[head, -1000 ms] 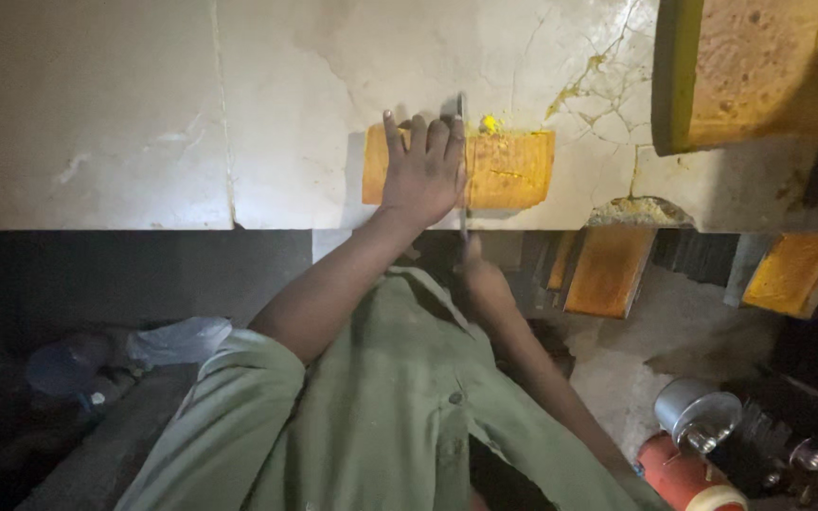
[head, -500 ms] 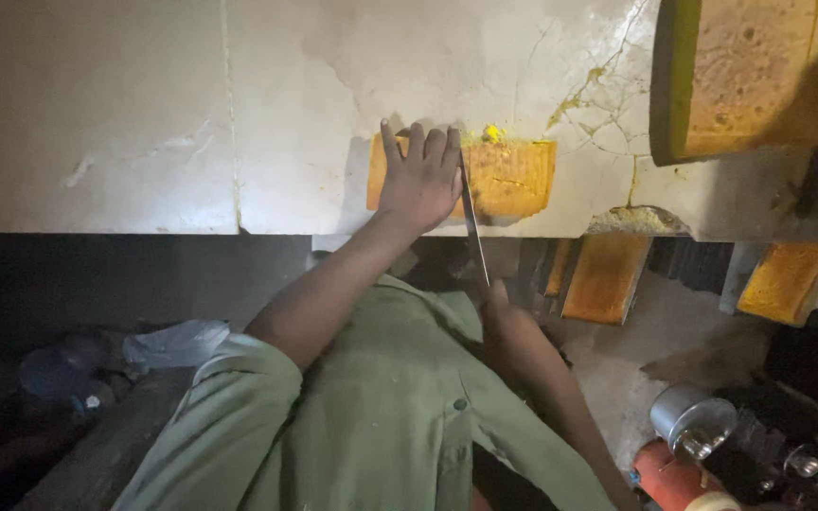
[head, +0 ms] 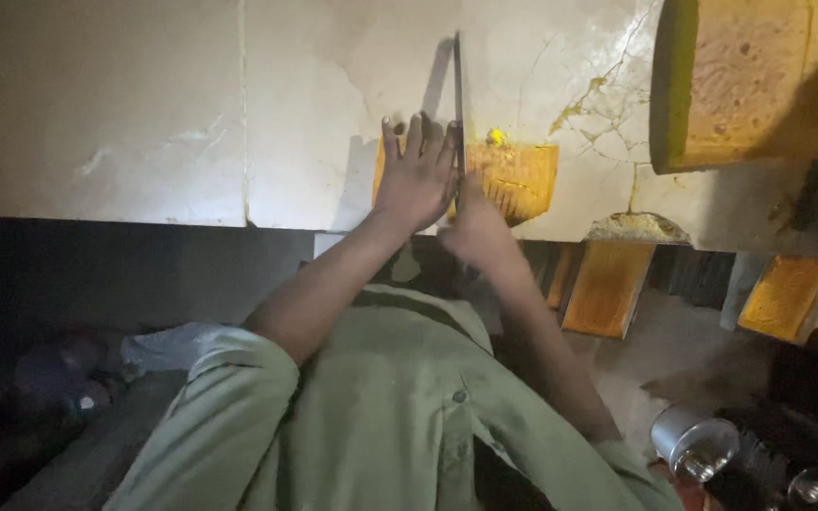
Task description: The person removes a yellow film from a rectangular block, then uses a long knife to cut the block into smaller pieces on a white table. The person repeatedly slices the block into uniform strips and sets them aside.
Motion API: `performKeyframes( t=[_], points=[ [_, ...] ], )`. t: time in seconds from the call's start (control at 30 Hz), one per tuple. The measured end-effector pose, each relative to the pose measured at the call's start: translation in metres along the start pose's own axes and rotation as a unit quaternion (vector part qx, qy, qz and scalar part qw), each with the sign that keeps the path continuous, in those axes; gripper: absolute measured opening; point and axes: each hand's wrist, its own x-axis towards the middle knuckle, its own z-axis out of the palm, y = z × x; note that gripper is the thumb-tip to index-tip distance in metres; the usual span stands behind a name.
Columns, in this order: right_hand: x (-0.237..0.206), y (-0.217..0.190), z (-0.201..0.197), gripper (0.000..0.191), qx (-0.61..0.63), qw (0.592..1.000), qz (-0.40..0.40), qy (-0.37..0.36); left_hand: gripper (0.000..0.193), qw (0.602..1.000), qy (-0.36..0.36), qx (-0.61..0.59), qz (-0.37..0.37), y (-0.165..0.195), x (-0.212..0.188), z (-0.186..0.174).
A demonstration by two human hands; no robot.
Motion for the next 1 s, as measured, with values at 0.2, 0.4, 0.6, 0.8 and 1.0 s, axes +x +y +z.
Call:
performKeyframes(
  t=[0.2, 0.4, 0.6, 0.8, 1.0],
  points=[
    [-0.111, 0.012, 0.017, 0.071, -0.028, 0.987, 0.03, -0.155, 0.068, 0.998, -0.058, -0.006, -0.009, 0.002, 0.004, -0.005],
    [-0.046, 0.035, 0.068, 0.076, -0.001, 0.996, 0.058, -0.072, 0.068, 1.0, -0.017, 0.002, 0.004, 0.0, -0.004, -0.003],
    [0.005, -0.01, -0.004, 0.075, 0.034, 0.993, -0.105, 0.046, 0.068, 0.997, 0.073, 0.006, 0.027, -0.003, -0.001, -0.008],
    [-0.052, -0.049, -0.024, 0.09, 0.088, 0.987, 0.103, -0.089, 0.063, 0.998, -0.048, 0.007, -0.04, 0.002, -0.01, -0.013],
    [-0.117, 0.023, 0.036, 0.073, -0.009, 0.991, 0.004, -0.131, 0.066, 0.997, -0.063, -0.002, -0.043, 0.001, -0.004, -0.016]
  ],
)
